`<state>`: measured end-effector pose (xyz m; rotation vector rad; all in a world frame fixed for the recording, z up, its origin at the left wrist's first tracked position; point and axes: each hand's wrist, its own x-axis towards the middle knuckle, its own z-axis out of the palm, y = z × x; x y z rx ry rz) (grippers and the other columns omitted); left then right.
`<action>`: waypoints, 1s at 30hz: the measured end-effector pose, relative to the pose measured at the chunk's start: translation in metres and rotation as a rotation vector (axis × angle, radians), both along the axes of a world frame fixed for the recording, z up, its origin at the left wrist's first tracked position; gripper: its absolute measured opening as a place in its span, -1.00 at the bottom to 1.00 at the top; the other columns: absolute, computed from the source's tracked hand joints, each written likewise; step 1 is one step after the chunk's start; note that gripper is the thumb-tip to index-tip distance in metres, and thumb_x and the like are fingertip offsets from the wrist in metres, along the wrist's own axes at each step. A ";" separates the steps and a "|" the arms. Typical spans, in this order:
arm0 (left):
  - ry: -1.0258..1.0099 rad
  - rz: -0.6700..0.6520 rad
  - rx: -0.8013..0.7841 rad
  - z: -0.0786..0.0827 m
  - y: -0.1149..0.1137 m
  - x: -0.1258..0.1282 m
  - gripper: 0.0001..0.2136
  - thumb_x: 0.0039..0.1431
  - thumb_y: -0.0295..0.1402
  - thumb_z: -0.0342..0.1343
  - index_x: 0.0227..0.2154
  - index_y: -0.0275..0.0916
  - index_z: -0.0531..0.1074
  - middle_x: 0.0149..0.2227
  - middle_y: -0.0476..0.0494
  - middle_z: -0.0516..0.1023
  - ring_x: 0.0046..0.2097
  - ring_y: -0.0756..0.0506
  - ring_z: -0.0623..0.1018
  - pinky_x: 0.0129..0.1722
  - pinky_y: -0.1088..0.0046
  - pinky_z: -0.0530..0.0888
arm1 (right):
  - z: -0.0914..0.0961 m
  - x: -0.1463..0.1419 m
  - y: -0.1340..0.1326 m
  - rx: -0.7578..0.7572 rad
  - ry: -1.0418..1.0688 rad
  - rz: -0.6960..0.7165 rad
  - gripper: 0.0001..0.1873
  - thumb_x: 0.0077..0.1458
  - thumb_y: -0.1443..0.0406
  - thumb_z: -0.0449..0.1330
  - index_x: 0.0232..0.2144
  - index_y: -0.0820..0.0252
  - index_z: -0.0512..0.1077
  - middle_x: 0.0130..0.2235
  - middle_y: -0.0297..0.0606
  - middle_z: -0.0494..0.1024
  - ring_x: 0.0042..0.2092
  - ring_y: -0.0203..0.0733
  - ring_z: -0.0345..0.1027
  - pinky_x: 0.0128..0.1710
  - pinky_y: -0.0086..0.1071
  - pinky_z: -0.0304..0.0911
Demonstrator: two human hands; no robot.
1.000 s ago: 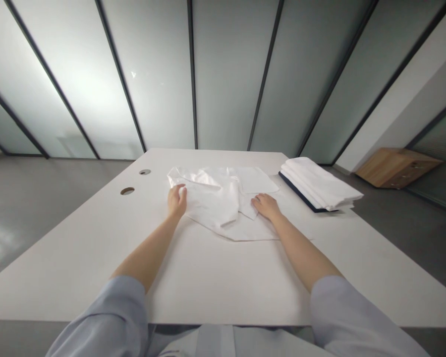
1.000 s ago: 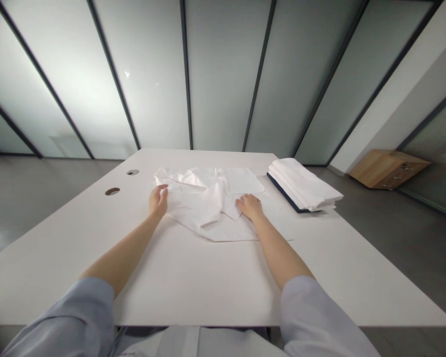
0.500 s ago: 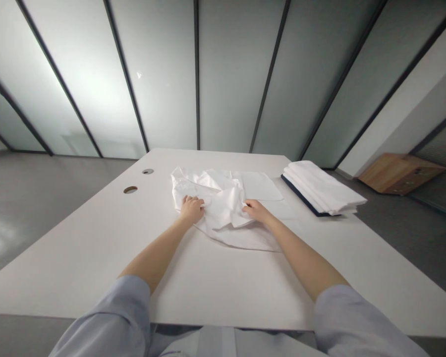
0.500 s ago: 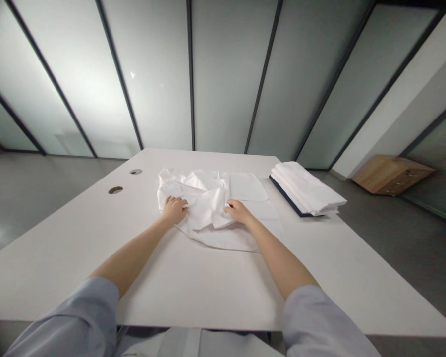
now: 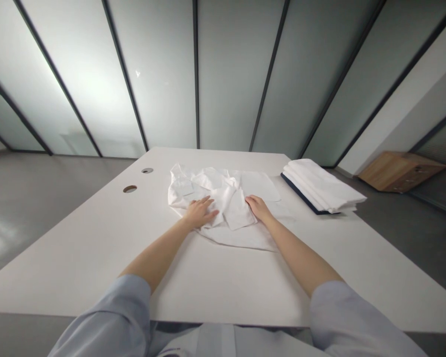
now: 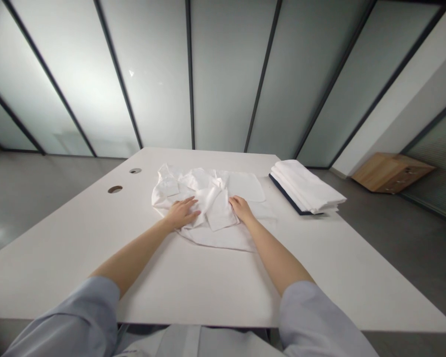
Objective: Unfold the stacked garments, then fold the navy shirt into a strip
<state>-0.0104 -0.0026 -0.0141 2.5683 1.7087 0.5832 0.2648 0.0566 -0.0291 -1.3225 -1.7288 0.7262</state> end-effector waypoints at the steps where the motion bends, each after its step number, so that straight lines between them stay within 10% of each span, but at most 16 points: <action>1: 0.021 -0.015 -0.029 -0.001 -0.001 0.003 -0.48 0.18 -0.01 -0.01 0.13 -0.15 0.33 0.19 -0.24 0.36 0.16 -0.29 0.37 0.13 0.11 0.25 | -0.001 0.000 -0.001 0.013 -0.056 0.013 -0.63 0.01 0.00 -0.01 -0.55 0.13 0.33 -0.49 -0.33 0.44 -0.32 -0.15 0.32 -0.27 -0.36 0.21; 12: 0.167 -0.036 -0.118 0.002 0.000 0.010 -0.54 0.14 -0.51 -0.11 0.06 -0.07 0.43 -0.07 -0.20 0.49 0.00 -0.19 0.46 0.01 0.21 0.33 | 0.006 -0.006 -0.005 0.019 -0.280 0.064 -0.60 0.18 0.12 -0.09 -0.37 0.17 0.48 -0.25 -0.22 0.58 -0.13 -0.12 0.40 -0.12 -0.38 0.23; 20: 0.140 0.141 -0.086 0.009 0.011 -0.012 -0.72 0.16 -0.42 -0.08 -0.35 -0.18 0.57 -0.19 -0.18 0.52 -0.06 -0.18 0.45 -0.04 0.27 0.35 | 0.019 0.001 -0.008 -0.085 -0.754 0.024 -0.53 0.29 0.17 -0.19 0.01 0.08 0.44 0.21 -0.19 0.35 0.20 -0.06 0.20 0.10 -0.24 0.11; 25: 0.080 0.560 0.010 0.013 0.015 -0.041 -0.70 0.18 -0.36 -0.08 -0.30 -0.16 0.59 -0.10 -0.24 0.52 0.01 -0.26 0.43 0.00 0.19 0.31 | 0.039 -0.005 -0.021 -0.077 -1.077 -0.012 -0.58 0.21 0.17 -0.05 -0.02 0.16 0.46 0.07 0.00 0.45 0.09 0.11 0.30 0.02 -0.07 0.15; 30: 0.027 0.527 -0.105 0.027 0.008 -0.025 -0.59 0.28 -0.15 -0.19 -0.09 -0.16 0.53 -0.08 -0.23 0.56 0.00 -0.24 0.49 -0.03 0.22 0.34 | 0.055 -0.022 -0.044 -0.106 -1.129 0.106 -0.63 0.11 0.17 0.07 -0.16 0.24 0.54 -0.09 0.08 0.55 -0.07 0.10 0.43 -0.11 -0.16 0.22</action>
